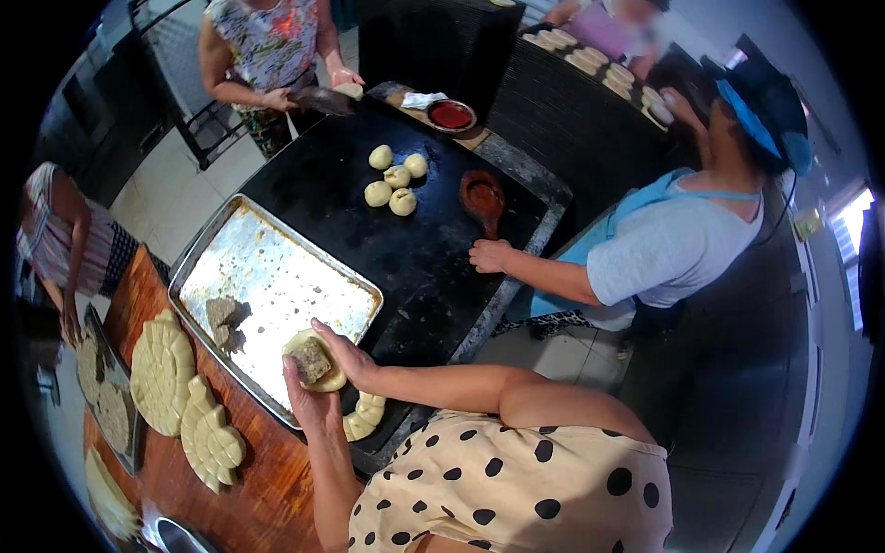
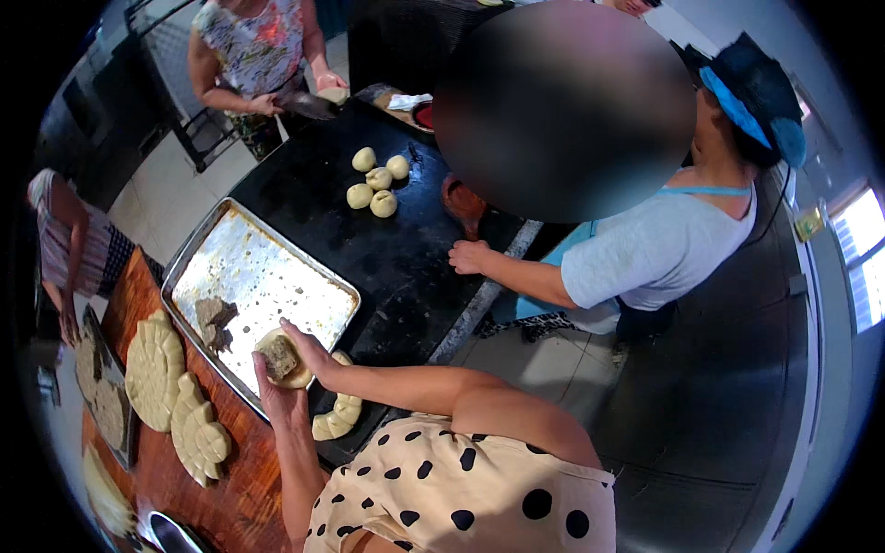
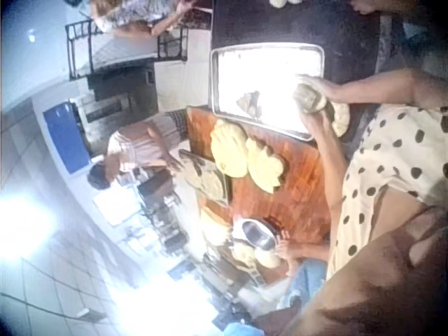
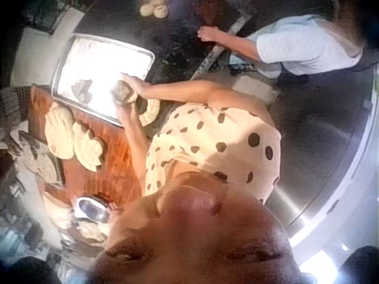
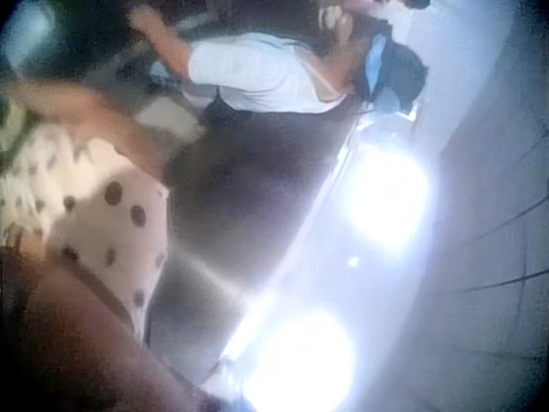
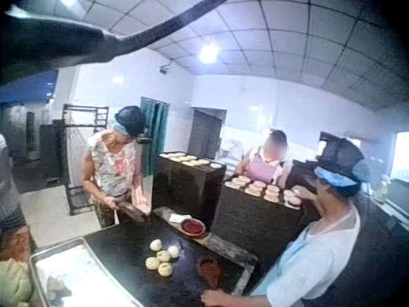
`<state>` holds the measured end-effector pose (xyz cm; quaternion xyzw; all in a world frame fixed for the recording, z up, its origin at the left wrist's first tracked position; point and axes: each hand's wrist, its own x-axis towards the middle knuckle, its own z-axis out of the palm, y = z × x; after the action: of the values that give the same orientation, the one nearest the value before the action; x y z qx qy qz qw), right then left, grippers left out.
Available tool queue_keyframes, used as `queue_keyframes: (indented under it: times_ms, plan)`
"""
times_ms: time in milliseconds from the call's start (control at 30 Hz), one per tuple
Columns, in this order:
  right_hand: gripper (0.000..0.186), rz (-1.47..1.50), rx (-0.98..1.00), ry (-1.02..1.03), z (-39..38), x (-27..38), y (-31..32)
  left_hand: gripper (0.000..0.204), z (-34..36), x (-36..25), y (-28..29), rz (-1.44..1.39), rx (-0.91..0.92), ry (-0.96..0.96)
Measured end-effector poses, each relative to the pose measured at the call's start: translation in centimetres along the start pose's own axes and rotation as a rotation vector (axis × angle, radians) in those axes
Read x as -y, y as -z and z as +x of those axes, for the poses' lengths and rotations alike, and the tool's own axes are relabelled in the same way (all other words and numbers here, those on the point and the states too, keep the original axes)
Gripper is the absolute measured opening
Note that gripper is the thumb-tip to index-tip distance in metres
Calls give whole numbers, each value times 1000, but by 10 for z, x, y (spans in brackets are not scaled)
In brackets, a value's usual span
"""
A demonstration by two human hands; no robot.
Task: The person picks up pieces of dough, flattens them, adds a portion of filling from a tray by hand, and shapes them into round buns before placing them on a dark work surface.
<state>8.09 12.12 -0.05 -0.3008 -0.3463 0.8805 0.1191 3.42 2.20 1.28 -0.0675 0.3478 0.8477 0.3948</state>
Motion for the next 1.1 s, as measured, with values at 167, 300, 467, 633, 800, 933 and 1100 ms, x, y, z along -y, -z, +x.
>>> queue_keyframes:
  times_ms: [167,300,467,633,800,933,1100]
  plan:
    - [53,-77,-28,171,-7,12,0,43,-1,6,-19,107,76,-57]
    - [43,-198,-86,406,-10,15,-2,42,-3,11,-25,95,68,-32]
    - [41,-276,51,404,-18,20,-1,38,-18,7,-37,145,74,-50]
    - [33,-328,11,390,-24,25,3,32,-11,17,-38,163,3,-68]
    - [26,-242,-120,505,-21,8,-3,26,-15,15,-39,241,-38,-129]
    - [26,-289,-113,543,-22,4,-5,25,-20,10,-30,288,-16,-97]
    - [30,-292,8,389,-26,9,-6,31,-33,-1,-36,104,-86,-111]
